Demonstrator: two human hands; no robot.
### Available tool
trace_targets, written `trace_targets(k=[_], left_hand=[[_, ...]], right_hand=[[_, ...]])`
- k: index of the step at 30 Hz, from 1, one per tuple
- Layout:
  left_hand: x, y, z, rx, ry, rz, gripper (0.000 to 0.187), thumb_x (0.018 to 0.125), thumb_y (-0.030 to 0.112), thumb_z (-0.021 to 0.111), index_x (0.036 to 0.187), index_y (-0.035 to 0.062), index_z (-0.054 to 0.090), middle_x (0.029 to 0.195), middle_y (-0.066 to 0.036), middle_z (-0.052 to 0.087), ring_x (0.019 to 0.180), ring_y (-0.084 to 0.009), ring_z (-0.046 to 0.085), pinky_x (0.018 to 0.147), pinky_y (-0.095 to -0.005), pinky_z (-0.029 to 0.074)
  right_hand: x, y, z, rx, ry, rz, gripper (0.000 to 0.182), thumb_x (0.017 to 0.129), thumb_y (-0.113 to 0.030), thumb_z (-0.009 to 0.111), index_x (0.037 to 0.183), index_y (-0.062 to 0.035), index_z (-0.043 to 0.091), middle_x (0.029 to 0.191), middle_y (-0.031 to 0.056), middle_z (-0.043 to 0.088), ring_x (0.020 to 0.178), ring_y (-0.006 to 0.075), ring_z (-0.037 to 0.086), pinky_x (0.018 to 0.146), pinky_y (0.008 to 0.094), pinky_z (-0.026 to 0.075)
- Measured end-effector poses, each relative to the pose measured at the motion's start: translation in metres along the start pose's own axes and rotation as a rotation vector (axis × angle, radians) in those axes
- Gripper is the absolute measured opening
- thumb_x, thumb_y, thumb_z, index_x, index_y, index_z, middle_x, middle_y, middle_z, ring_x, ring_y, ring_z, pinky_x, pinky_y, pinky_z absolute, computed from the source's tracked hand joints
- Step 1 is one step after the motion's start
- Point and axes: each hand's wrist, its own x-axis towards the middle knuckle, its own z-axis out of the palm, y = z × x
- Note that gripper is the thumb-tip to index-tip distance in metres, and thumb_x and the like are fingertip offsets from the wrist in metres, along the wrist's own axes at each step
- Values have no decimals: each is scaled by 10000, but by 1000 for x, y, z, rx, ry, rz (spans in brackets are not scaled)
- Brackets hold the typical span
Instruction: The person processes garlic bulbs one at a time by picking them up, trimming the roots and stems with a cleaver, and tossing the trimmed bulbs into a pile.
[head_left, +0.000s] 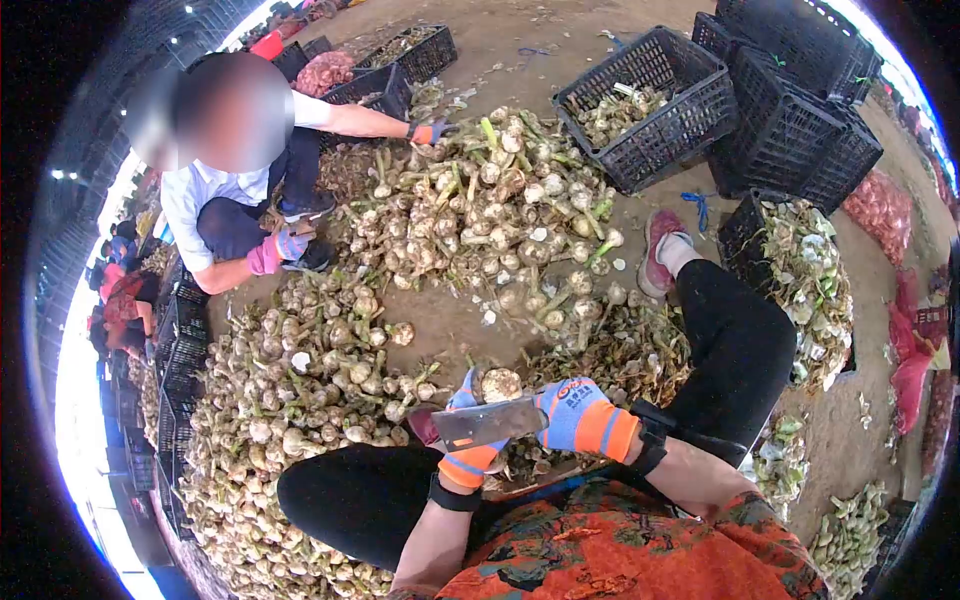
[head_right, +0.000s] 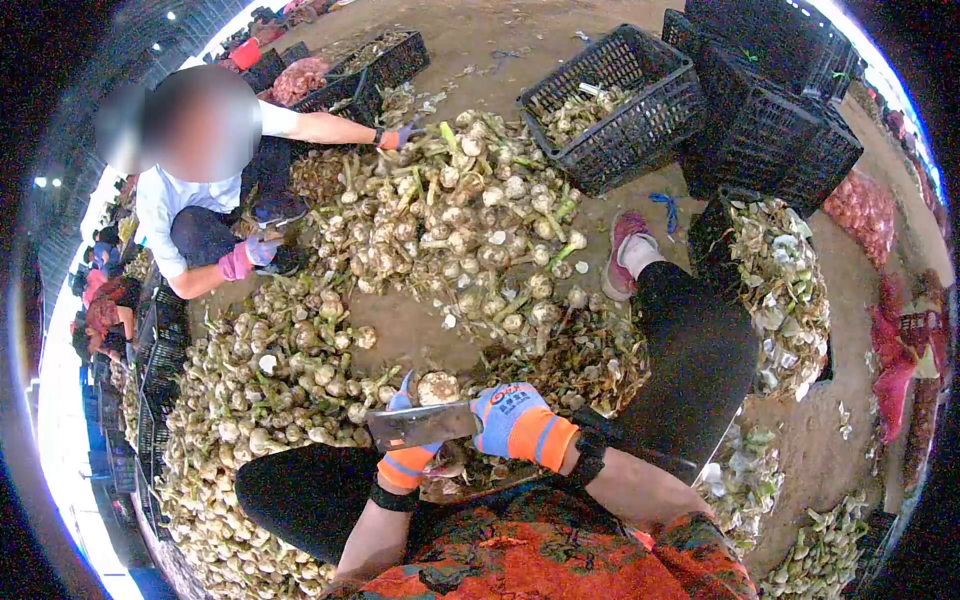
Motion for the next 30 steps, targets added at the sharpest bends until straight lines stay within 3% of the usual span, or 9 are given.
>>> trace_targets(k=[2, 6, 12, 14, 16, 20, 22, 25, 30], left_hand=[[10, -35, -7, -1581, -165, -583, 423, 891, 400, 403, 1059, 32, 528, 1038, -142, 583, 931, -280, 555, 892, -430, 410], [11, -46, -5, -1708, -239, -506, 428, 893, 400, 397, 1063, 29, 524, 1031, -151, 583, 928, -284, 555, 891, -431, 411], [-2, -35, -7, 912, 9, 122, 437, 676, 295, 693, 987, 35, 527, 844, -88, 612, 772, -233, 606, 779, -311, 467], [-10, 19, -2, 350, 327, 195, 565, 526, 249, 786, 979, 30, 528, 767, -52, 606, 671, -213, 603, 721, -264, 471], [1, 5, -13, 280, 336, 154, 585, 524, 249, 792, 993, 19, 529, 832, -94, 601, 726, -224, 606, 721, -292, 477], [8, 0, -20, 472, 367, 196, 587, 553, 158, 793, 1040, 6, 501, 985, -130, 581, 845, -198, 594, 729, -293, 497], [13, -15, -18, -700, 345, 2, 374, 724, 149, 678, 1038, 34, 510, 956, -146, 564, 788, -233, 587, 684, -302, 504], [4, -7, -26, -1059, 188, -161, 61, 827, 87, 543, 878, 53, 547, 844, -89, 599, 779, -173, 588, 698, -287, 525], [6, 26, -16, -1475, 190, -216, 267, 851, 220, 534, 628, 133, 415, 687, -23, 554, 729, -178, 595, 702, -380, 516]], right_hand=[[8, 3, 8, 8, -17, 16, 408, 668, -362, 559, 938, -59, 604, 919, 163, 611, 866, 314, 588, 749, 403, 468], [13, 1, 6, 53, -77, 62, 438, 657, -380, 563, 962, -68, 600, 941, 168, 610, 878, 320, 586, 762, 402, 469], [34, 30, 30, -35, 16, 67, 389, 641, -360, 565, 886, -64, 622, 878, 179, 620, 818, 331, 600, 721, 400, 483], [67, 100, 62, 295, 208, 477, 428, 605, -362, 613, 882, -35, 626, 873, 183, 624, 800, 334, 600, 733, 388, 484], [65, 105, 42, 350, 587, 403, 423, 630, -351, 623, 870, -2, 616, 807, 195, 626, 738, 336, 602, 681, 373, 491], [47, 62, 44, 1060, 584, 26, 257, 669, -177, 667, 837, 7, 604, 669, 89, 612, 603, 126, 559, 545, 303, 456], [38, 46, 53, 1368, 438, -160, 152, 679, -96, 654, 783, 7, 612, 656, 29, 603, 604, 80, 530, 546, 266, 452], [35, 32, 55, 1375, 371, -197, 126, 686, -90, 644, 777, -4, 626, 675, 32, 617, 611, 77, 541, 570, 251, 459], [36, 1, 46, 1110, 403, -415, 253, 683, -98, 639, 923, -25, 613, 709, 38, 631, 635, 86, 569, 596, 274, 475]])
